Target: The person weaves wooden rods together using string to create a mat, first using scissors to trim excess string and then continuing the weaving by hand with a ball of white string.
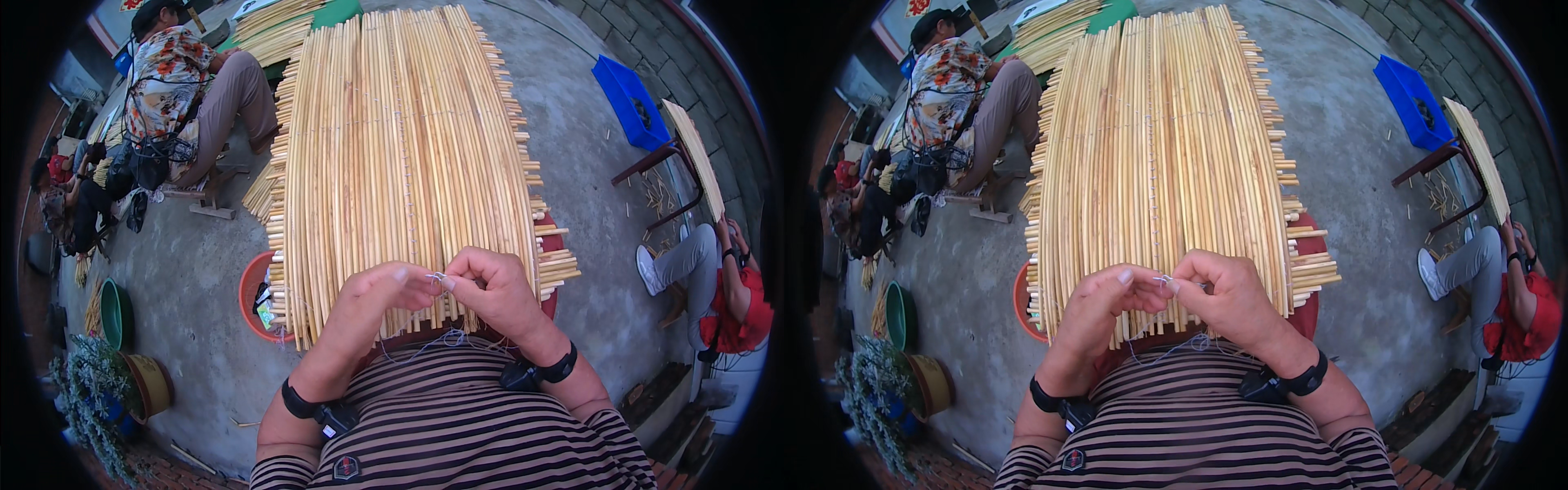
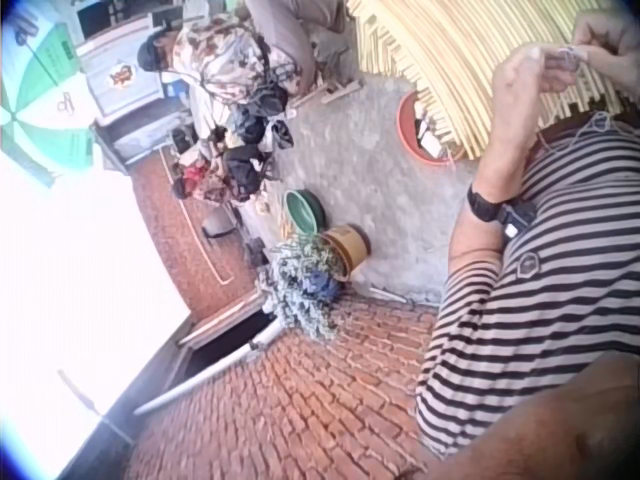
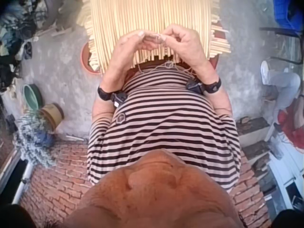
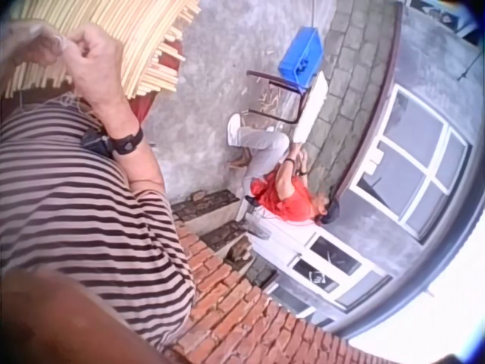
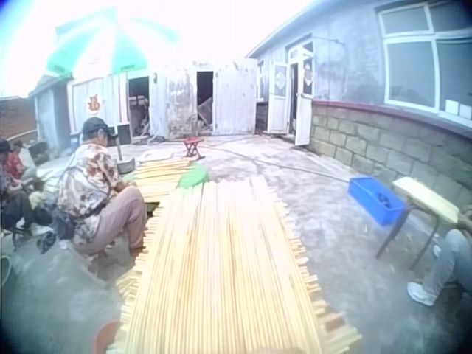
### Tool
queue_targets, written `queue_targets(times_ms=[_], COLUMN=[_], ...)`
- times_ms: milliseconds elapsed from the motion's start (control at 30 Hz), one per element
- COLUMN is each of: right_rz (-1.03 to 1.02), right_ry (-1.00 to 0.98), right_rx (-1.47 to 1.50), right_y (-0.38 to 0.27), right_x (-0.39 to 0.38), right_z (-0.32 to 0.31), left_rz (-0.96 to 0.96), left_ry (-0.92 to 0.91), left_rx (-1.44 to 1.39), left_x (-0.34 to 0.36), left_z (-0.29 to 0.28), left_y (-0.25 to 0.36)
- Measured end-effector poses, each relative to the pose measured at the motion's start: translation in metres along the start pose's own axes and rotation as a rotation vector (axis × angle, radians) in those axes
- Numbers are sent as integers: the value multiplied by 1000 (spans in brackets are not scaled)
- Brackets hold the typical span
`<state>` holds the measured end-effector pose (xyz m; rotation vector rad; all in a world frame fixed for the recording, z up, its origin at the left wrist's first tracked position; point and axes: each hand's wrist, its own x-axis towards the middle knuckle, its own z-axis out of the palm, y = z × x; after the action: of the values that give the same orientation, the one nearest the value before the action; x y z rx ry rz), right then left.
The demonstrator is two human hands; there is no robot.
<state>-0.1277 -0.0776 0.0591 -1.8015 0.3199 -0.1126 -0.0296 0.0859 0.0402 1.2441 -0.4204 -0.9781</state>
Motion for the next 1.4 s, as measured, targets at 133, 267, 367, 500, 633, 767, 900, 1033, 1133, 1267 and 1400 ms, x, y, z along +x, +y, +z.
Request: queue_targets(times_ms=[133,267,367,500,633,767,900,1033,1133,1267,1400], right_rz=[14,-7,-16,24,-25,-26,-40,-46,-35,-28,-34], right_ry=[-42,-41,-58,-42,-14,16,27,36,27,26,30], right_rx=[-22,-20,-40,34,47,105,121,94,96,109,130], right_y=[2,4,5,10,14,18,20,21,18,18,15], right_x=[0,0,0,0,1,1,-1,-2,-3,-4,-4], right_z=[0,2,0,1,2,4,5,5,5,5,5], left_rz=[-52,-47,-42,-53,-50,-42,-84,-126,-142,-163,-176], left_ry=[-2,8,31,34,31,20,9,-26,-49,-73,-84], left_rx=[-41,-15,-91,-121,-112,-138,-165,-207,-188,-217,-241], left_x=[2,6,8,8,7,7,6,4,3,4,3], left_z=[1,6,5,3,5,6,7,8,8,8,8], left_y=[-1,-4,-8,-12,-12,-14,-15,-16,-17,-18,-18])
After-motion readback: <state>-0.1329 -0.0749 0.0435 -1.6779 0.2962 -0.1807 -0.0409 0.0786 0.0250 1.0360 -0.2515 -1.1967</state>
